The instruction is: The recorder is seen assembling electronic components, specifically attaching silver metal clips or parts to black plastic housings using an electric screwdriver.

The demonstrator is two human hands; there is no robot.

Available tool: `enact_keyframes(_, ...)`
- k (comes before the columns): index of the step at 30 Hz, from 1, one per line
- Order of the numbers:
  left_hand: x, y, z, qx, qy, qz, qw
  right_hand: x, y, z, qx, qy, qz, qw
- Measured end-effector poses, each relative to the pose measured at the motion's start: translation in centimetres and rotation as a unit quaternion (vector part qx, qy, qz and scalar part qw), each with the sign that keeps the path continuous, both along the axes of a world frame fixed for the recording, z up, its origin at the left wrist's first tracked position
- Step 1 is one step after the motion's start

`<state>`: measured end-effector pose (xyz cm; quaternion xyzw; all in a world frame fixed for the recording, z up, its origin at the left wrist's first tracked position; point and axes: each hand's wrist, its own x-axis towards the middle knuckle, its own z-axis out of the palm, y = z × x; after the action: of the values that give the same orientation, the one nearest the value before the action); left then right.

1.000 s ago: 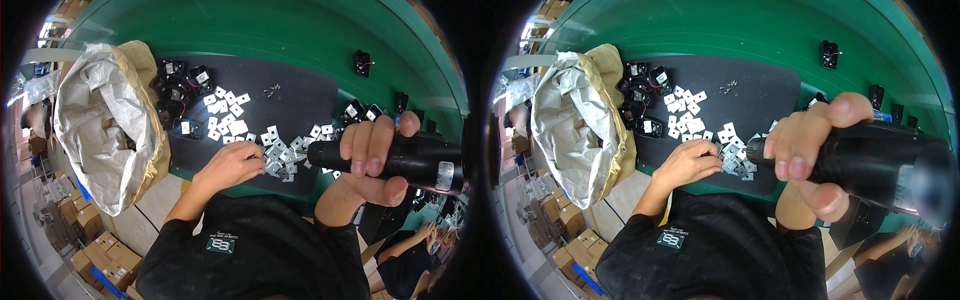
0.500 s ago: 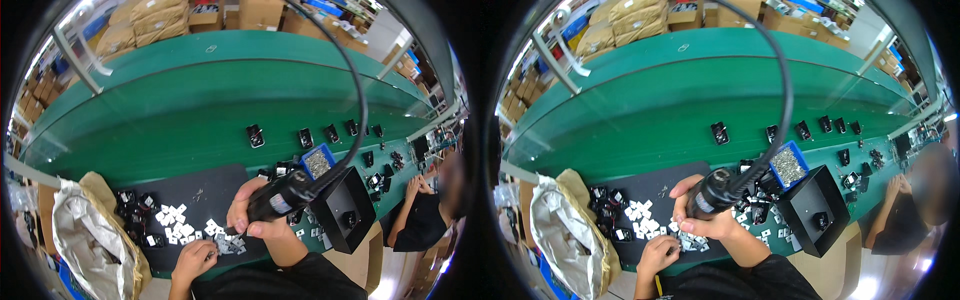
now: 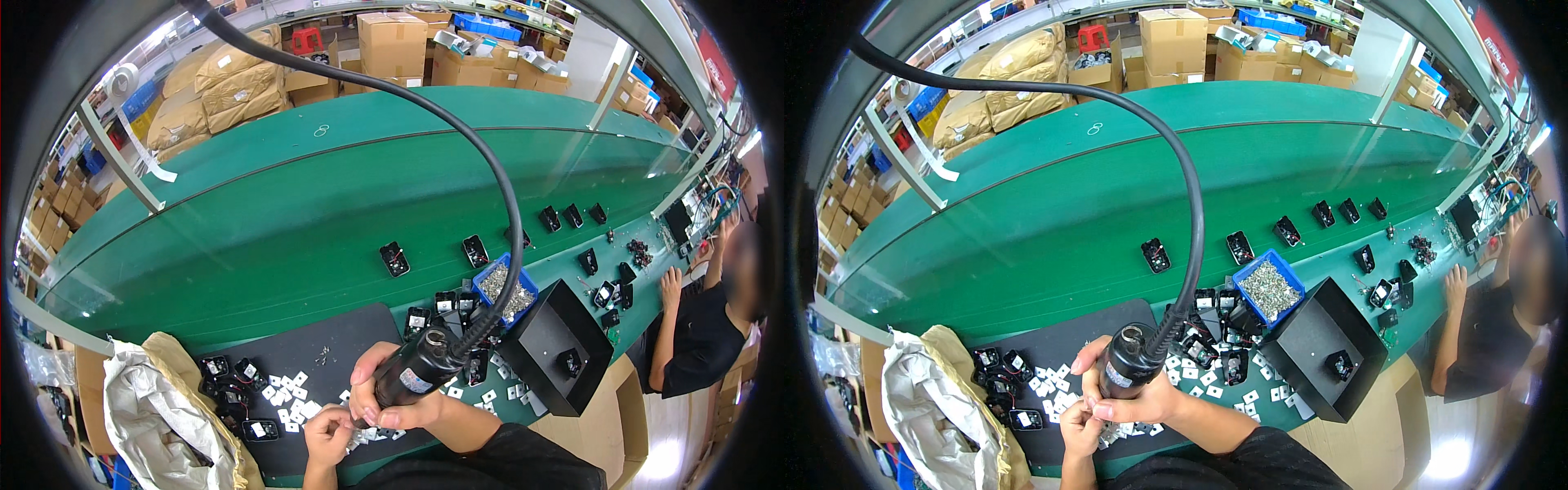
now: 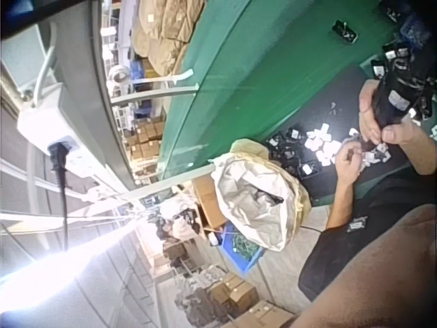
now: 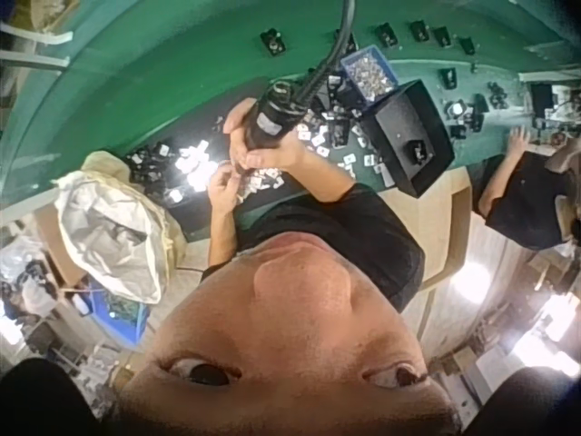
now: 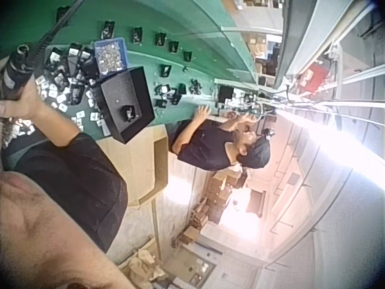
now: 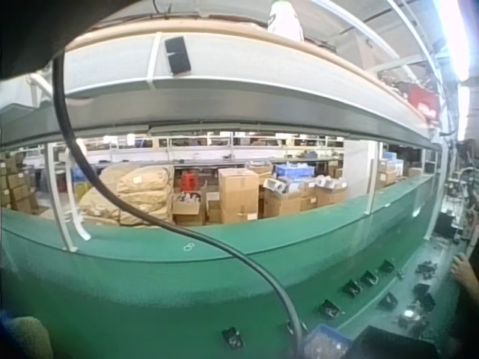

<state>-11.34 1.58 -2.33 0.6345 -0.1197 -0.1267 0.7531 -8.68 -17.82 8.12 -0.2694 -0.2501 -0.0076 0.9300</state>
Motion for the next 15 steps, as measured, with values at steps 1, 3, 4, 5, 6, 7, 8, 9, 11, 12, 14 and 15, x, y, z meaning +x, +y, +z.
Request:
enact_keyframes(1,-0.1,0.0,-0.3,-0.011,0.025,0.019,0.999,0.0,0.0,0.0,0.0,0.002,0.004,1.0)
enact_keyframes(3,-0.3,0.6,-0.7,-0.001,0.024,0.008,1.0,0.0,-0.1,0.1,0.0,0.0,0.002,1.0)
enact_keyframes(4,-0.4,0.9,-0.9,0.007,0.024,-0.001,1.0,0.0,-0.1,0.1,-0.002,-0.001,0.002,1.0)
enact_keyframes(5,-0.6,1.0,-1.1,0.007,0.023,-0.003,1.0,0.0,-0.2,0.2,-0.004,-0.002,0.001,1.0)
enact_keyframes(6,-0.8,1.2,-1.3,0.019,0.006,-0.002,1.0,0.0,-0.1,0.2,-0.003,-0.003,0.0,1.0)
enact_keyframes(7,-0.8,1.2,-1.1,0.032,-0.011,0.001,0.999,0.0,0.0,0.1,0.001,0.003,0.002,1.0)
enact_keyframes(8,-0.7,1.1,-0.9,0.033,-0.013,0.002,0.999,0.0,0.1,0.1,0.006,0.009,0.003,1.0)
enact_keyframes(9,-0.8,1.1,-0.5,0.061,-0.065,0.005,0.996,0.0,0.2,0.0,0.007,0.008,0.004,1.0)
enact_keyframes(11,-0.6,0.9,0.4,0.085,-0.118,0.003,0.989,-0.1,0.0,0.1,0.005,0.009,0.003,1.0)
enact_keyframes(12,-0.5,0.9,0.6,0.092,-0.132,-0.004,0.987,-0.1,-0.1,0.1,0.004,0.008,0.001,1.0)
enact_keyframes(14,-0.4,0.9,1.1,0.1,-0.145,-0.01,0.984,-0.2,0.0,0.0,0.01,0.007,0.006,1.0)
enact_keyframes(15,-0.4,0.7,1.4,0.095,-0.139,-0.02,0.985,-0.3,-0.1,0.0,0.011,0.007,0.005,1.0)
